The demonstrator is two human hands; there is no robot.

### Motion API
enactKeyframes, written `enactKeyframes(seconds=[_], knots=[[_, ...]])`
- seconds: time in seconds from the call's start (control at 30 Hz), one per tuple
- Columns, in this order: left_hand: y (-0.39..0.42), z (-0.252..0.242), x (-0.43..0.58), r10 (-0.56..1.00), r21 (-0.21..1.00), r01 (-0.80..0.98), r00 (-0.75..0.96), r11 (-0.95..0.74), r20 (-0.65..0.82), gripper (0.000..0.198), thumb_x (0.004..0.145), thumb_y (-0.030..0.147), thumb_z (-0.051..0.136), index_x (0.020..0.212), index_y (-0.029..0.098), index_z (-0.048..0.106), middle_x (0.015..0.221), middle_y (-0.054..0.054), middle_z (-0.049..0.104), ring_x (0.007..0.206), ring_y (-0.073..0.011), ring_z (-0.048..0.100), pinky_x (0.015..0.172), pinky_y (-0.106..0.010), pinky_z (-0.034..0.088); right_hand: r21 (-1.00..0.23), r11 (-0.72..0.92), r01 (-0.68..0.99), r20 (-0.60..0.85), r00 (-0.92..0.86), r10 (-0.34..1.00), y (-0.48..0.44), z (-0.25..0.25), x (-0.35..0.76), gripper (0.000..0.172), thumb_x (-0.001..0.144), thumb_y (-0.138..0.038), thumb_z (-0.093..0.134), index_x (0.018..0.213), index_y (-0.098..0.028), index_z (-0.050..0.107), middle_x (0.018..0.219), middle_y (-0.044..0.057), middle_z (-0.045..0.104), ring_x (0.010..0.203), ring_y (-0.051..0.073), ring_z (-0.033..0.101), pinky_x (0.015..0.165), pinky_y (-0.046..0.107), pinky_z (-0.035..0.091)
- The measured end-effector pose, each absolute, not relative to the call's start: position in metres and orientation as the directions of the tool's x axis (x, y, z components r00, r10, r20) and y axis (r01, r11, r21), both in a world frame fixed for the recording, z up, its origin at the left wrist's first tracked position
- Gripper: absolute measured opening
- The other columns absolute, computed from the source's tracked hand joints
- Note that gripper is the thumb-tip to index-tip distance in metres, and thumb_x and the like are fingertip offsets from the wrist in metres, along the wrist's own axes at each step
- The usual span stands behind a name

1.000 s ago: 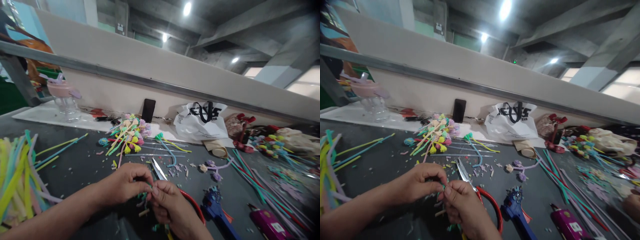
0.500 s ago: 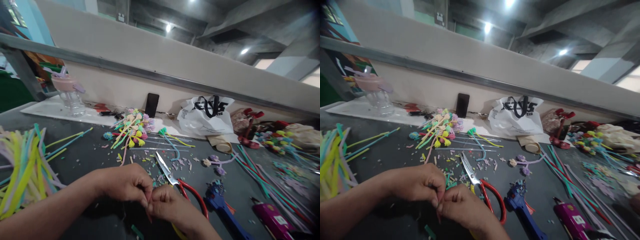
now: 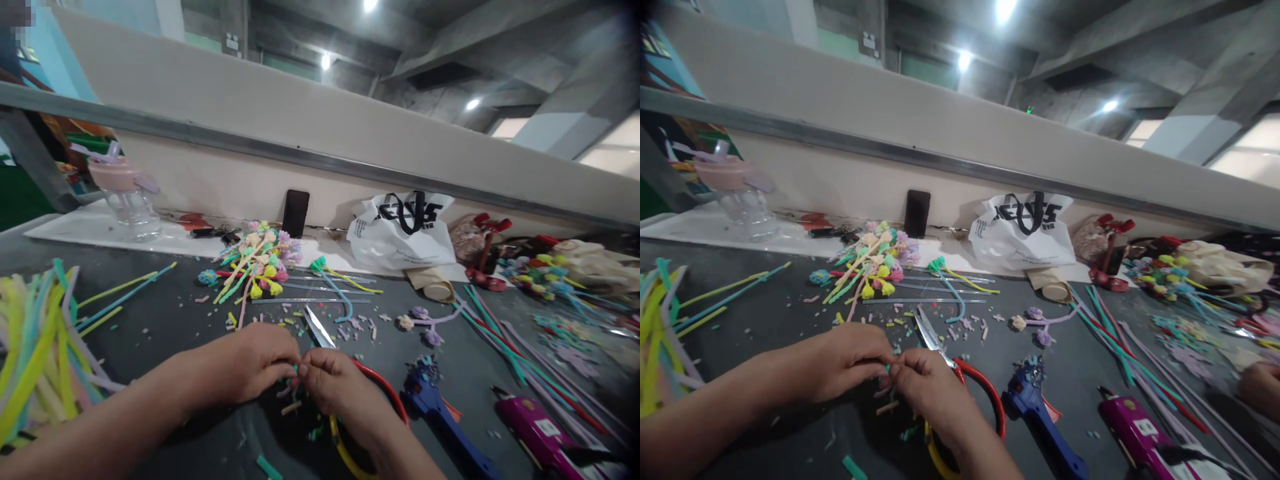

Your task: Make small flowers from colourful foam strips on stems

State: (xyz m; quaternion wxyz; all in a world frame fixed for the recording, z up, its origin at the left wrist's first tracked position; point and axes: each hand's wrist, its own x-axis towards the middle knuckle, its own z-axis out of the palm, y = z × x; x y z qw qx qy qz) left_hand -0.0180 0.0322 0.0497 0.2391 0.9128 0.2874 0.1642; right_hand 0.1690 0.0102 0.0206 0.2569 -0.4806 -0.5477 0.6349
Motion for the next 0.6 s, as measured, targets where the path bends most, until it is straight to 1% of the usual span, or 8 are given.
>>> enactKeyframes(seconds=[0.1,0.17,0.23,0.3,0.37,0.43,0.53,0.6], knots=[[0.027,0.056,-0.015,0.615,0.411,0.532,0.783,-0.741,0.095,0.019,0.084,0.017,0.043,0.080,0.017,0.061,0.075,-0.004,0.063,0.071,-0.0159,0.056,0.065,-0.025,0.040,-0.954,-0.210,0.213,-0.279,-0.380,0.882,0.009,0.021,0.165,0.028,0.073,-0.040,0.061,0.065,-0.013,0.064,0.053,-0.004,0.047,0.048,0.007,0.034,0.046,0.020,0.024],[0.024,0.059,-0.013,0.629,0.367,0.568,0.775,-0.737,0.063,0.018,0.083,0.017,0.043,0.076,0.017,0.059,0.074,-0.004,0.062,0.068,-0.0166,0.056,0.062,-0.026,0.040,-0.958,-0.175,0.227,-0.249,-0.355,0.901,0.007,0.021,0.162,0.027,0.072,-0.039,0.061,0.063,-0.013,0.065,0.054,-0.003,0.051,0.052,0.008,0.040,0.050,0.020,0.027],[0.023,0.061,-0.013,0.637,0.349,0.581,0.769,-0.736,0.063,0.016,0.082,0.016,0.043,0.076,0.016,0.058,0.074,-0.004,0.062,0.067,-0.0173,0.056,0.061,-0.026,0.040,-0.949,-0.179,0.258,-0.258,-0.316,0.913,0.005,0.021,0.160,0.028,0.071,-0.039,0.061,0.061,-0.013,0.065,0.053,-0.002,0.051,0.051,0.009,0.040,0.049,0.021,0.027],[0.022,0.062,-0.014,0.620,0.342,0.569,0.783,-0.748,0.054,0.013,0.079,0.014,0.045,0.075,0.016,0.056,0.074,-0.004,0.062,0.067,-0.0176,0.055,0.061,-0.027,0.040,-0.932,-0.210,0.295,-0.300,-0.303,0.905,0.003,0.021,0.159,0.026,0.069,-0.038,0.063,0.060,-0.013,0.065,0.050,-0.003,0.048,0.048,0.008,0.037,0.046,0.020,0.025],[0.023,0.062,-0.017,0.567,0.355,0.521,0.824,-0.776,0.030,0.011,0.077,0.012,0.047,0.074,0.016,0.056,0.074,-0.004,0.061,0.068,-0.0170,0.055,0.062,-0.026,0.041,-0.927,-0.227,0.300,-0.327,-0.343,0.881,0.001,0.022,0.158,0.023,0.067,-0.034,0.065,0.059,-0.013,0.065,0.048,-0.004,0.045,0.046,0.006,0.034,0.044,0.020,0.022],[0.026,0.061,-0.021,0.516,0.399,0.464,0.856,-0.791,0.027,0.012,0.078,0.011,0.047,0.076,0.017,0.057,0.076,-0.003,0.062,0.071,-0.0159,0.055,0.065,-0.024,0.041,-0.929,-0.255,0.267,-0.346,-0.390,0.853,0.002,0.021,0.158,0.022,0.067,-0.032,0.065,0.058,-0.013,0.064,0.045,-0.006,0.041,0.042,0.005,0.028,0.042,0.019,0.018],[0.036,0.057,-0.027,0.522,0.502,0.420,0.850,-0.756,0.073,0.016,0.084,0.015,0.043,0.082,0.017,0.059,0.080,-0.003,0.062,0.075,-0.0138,0.055,0.069,-0.022,0.041,-0.934,-0.332,0.131,-0.356,-0.399,0.845,0.004,0.020,0.156,0.025,0.070,-0.037,0.063,0.060,-0.013,0.062,0.037,-0.009,0.033,0.035,0.004,0.020,0.037,0.020,0.012],[0.042,0.057,-0.030,0.551,0.566,0.412,0.829,-0.714,0.092,0.016,0.085,0.017,0.043,0.087,0.017,0.059,0.083,-0.002,0.062,0.077,-0.0125,0.056,0.071,-0.020,0.041,-0.933,-0.360,0.025,-0.341,-0.392,0.855,0.005,0.020,0.156,0.026,0.071,-0.039,0.063,0.063,-0.014,0.060,0.035,-0.011,0.029,0.033,0.004,0.018,0.035,0.020,0.010]])
